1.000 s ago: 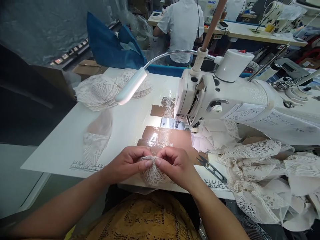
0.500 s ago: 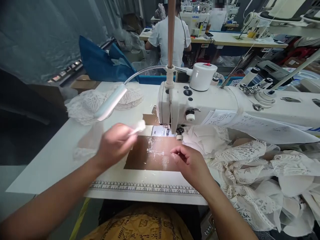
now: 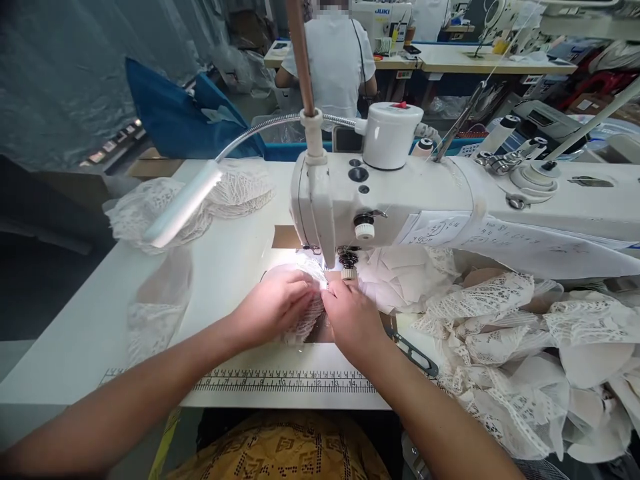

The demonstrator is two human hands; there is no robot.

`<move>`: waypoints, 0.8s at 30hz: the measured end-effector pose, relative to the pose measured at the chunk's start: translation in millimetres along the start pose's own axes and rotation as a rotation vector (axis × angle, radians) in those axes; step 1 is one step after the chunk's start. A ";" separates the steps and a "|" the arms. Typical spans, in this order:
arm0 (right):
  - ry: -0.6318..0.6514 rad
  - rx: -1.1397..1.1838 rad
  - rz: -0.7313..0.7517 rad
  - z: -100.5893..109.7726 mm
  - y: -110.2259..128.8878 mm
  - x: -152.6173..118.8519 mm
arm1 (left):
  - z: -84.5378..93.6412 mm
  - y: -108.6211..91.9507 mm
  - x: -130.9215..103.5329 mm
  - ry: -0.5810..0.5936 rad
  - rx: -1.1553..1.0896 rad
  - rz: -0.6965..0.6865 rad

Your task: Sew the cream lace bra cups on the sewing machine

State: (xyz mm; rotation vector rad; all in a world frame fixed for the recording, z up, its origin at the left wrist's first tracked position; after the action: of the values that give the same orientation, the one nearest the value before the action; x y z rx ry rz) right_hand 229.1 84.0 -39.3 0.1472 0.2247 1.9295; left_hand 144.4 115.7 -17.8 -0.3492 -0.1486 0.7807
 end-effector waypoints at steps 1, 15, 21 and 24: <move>-0.002 -0.041 0.001 -0.6 1.0 0.2 | 1.1 4.4 0.5 -0.010 -0.042 -0.016; -0.031 -0.171 -0.128 -0.7 -13.0 19.7 | -9.9 36.0 33.6 -0.140 -0.054 -0.161; -0.050 -0.181 -0.114 0.4 -9.9 17.1 | -7.3 37.0 34.9 -0.117 -0.122 -0.147; -0.059 -0.181 -0.110 0.0 -9.5 16.0 | -7.2 37.9 36.5 -0.118 -0.126 -0.140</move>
State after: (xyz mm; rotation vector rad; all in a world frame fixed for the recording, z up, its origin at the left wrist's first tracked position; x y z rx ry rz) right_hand 231.9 102.3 -41.5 0.0700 0.0173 1.8228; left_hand 146.9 164.8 -38.1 -0.4074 -0.3307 0.6545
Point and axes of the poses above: each hand's wrist, its own x-axis towards the middle knuckle, its own z-axis out of the back of the hand, y = z × x, the point moved 8 cm from there along x, towards the middle knuckle, and after that the axes turned 8 degrees about z, right-handed, at the moved point
